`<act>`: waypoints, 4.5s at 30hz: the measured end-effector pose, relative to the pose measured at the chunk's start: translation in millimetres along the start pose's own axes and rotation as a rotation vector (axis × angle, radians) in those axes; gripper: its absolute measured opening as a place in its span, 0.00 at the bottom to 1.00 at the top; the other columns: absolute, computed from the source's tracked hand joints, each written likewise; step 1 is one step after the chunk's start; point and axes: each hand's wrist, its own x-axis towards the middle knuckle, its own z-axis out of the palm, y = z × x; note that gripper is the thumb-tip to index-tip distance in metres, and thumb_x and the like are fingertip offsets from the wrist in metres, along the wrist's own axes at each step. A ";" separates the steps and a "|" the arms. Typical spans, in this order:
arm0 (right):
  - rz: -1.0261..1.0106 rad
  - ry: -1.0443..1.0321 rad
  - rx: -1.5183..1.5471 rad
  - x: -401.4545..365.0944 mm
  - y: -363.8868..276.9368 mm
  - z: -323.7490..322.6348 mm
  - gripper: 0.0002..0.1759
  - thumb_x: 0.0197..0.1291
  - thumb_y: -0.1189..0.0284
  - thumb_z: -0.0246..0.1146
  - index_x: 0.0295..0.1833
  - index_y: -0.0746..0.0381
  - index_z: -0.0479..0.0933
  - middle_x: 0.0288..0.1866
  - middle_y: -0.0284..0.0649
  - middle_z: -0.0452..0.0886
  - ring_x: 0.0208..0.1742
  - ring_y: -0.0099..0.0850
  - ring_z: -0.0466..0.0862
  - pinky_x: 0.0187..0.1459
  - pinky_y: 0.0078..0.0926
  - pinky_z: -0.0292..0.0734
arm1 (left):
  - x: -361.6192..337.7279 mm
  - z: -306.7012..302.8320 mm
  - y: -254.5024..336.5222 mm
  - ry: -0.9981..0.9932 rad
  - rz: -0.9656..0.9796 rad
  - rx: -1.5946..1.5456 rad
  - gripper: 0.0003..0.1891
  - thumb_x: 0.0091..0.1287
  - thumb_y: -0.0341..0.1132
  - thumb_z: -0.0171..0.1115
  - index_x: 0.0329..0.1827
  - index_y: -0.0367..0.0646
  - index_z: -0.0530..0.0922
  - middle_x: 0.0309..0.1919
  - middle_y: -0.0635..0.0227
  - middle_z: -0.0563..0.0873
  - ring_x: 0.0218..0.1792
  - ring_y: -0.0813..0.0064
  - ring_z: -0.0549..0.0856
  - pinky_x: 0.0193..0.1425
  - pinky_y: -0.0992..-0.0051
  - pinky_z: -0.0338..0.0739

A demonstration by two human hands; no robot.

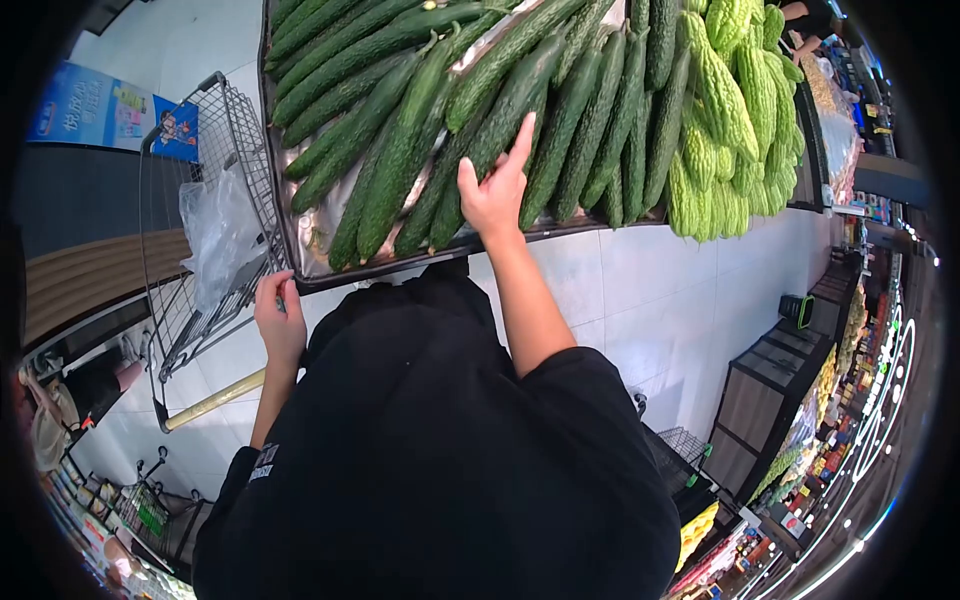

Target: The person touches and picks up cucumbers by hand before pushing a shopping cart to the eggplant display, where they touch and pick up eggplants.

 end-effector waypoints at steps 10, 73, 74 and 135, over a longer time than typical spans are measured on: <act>-0.294 0.120 0.592 -11.5 0.3 -41.4 0.66 0.59 0.54 0.70 0.87 0.60 0.29 0.79 0.51 0.59 0.58 0.40 0.79 0.62 0.39 0.76 | 68.0 98.6 169.4 -0.638 0.494 -0.286 0.38 0.61 0.44 0.78 0.71 0.40 0.72 0.65 0.49 0.77 0.62 0.52 0.81 0.66 0.60 0.77; 0.033 -0.607 -0.087 27.2 16.5 -85.1 0.57 0.65 0.55 0.67 0.84 0.69 0.38 0.29 0.56 0.85 0.31 0.57 0.87 0.40 0.51 0.83 | 74.2 181.1 179.9 -0.177 0.181 0.301 0.20 0.61 0.37 0.76 0.43 0.44 0.69 0.29 0.55 0.81 0.31 0.45 0.84 0.34 0.52 0.76; 0.023 -0.601 -0.054 28.1 16.5 -90.7 0.55 0.65 0.57 0.68 0.84 0.67 0.42 0.27 0.51 0.85 0.29 0.54 0.86 0.37 0.50 0.83 | 74.1 182.8 182.1 -0.180 0.150 0.308 0.20 0.62 0.39 0.75 0.43 0.44 0.70 0.32 0.54 0.82 0.33 0.44 0.85 0.35 0.51 0.76; -0.184 0.240 -0.480 221.5 64.3 -173.8 0.33 0.55 0.57 0.75 0.64 0.57 0.74 0.51 0.45 0.76 0.56 0.46 0.74 0.60 0.49 0.69 | 77.5 218.5 179.4 0.096 0.420 0.364 0.39 0.59 0.41 0.77 0.72 0.37 0.69 0.60 0.51 0.74 0.62 0.49 0.72 0.69 0.50 0.61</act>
